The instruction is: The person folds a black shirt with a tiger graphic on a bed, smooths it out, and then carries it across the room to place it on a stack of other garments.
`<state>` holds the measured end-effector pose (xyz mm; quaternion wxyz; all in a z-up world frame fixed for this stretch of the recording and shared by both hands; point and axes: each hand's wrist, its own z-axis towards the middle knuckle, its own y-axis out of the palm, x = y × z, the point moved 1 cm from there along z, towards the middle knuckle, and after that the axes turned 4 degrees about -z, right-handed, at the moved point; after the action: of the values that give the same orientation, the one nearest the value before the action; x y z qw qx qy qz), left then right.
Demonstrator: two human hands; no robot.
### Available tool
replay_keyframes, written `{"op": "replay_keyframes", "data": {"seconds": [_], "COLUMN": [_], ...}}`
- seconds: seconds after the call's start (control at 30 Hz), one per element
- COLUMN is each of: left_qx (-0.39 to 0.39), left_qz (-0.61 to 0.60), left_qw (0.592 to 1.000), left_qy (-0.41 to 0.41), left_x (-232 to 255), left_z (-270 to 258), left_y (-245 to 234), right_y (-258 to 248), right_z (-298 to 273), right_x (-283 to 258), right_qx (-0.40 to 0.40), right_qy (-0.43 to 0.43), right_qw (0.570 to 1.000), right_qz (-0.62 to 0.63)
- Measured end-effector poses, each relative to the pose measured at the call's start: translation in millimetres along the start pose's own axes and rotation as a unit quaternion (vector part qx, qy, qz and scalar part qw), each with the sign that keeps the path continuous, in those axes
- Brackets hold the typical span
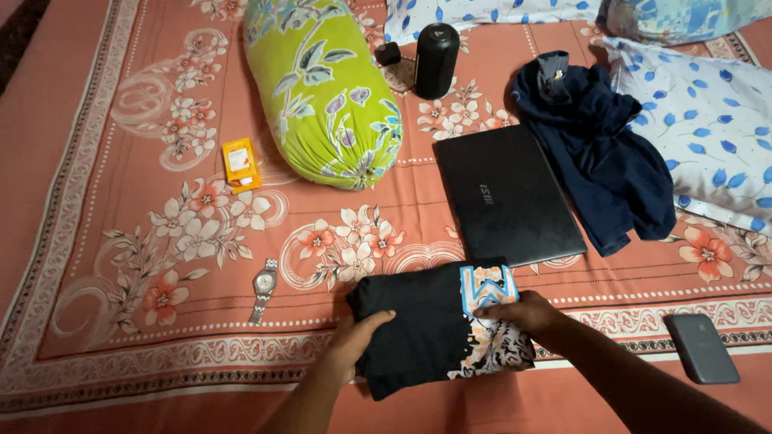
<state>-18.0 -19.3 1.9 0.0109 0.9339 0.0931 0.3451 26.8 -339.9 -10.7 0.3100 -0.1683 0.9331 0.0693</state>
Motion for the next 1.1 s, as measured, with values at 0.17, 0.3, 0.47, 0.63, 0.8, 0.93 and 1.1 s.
{"op": "replay_keyframes", "data": {"seconds": [0.17,0.3,0.47,0.63,0.8,0.93,1.1], "left_qx": [-0.071,-0.058,-0.086,-0.057,-0.102,-0.128,-0.102], "left_qz": [-0.074,-0.044,-0.022,0.000,-0.005,0.078,0.137], "left_qw": [0.994,0.997,0.996,0.996,0.994,0.988,0.980], "left_qy": [-0.025,0.015,0.004,0.066,0.050,0.040,0.104], "left_x": [7.4,26.1,58.1,94.2,114.0,126.0,142.7], "left_z": [-1.1,-4.5,-7.5,-28.6,-26.0,-20.3,-31.4], "left_y": [2.9,7.5,17.5,23.9,34.9,45.3,67.5], "right_y": [-1.6,-4.1,-11.2,-23.5,-34.9,-39.5,-52.2], "right_z": [-12.6,-29.1,-39.3,-41.2,-48.8,-65.7,-85.4], "right_x": [-8.9,-25.3,-47.9,-63.0,-70.1,-68.7,-61.4], "right_qx": [0.003,-0.008,0.014,0.025,0.059,0.079,0.089], "right_qy": [-0.012,-0.047,-0.089,-0.123,-0.102,-0.114,-0.139], "right_qw": [0.998,0.997,0.993,0.990,0.990,0.986,0.976], "right_qz": [0.061,0.065,0.082,0.063,0.080,0.092,0.143]}}
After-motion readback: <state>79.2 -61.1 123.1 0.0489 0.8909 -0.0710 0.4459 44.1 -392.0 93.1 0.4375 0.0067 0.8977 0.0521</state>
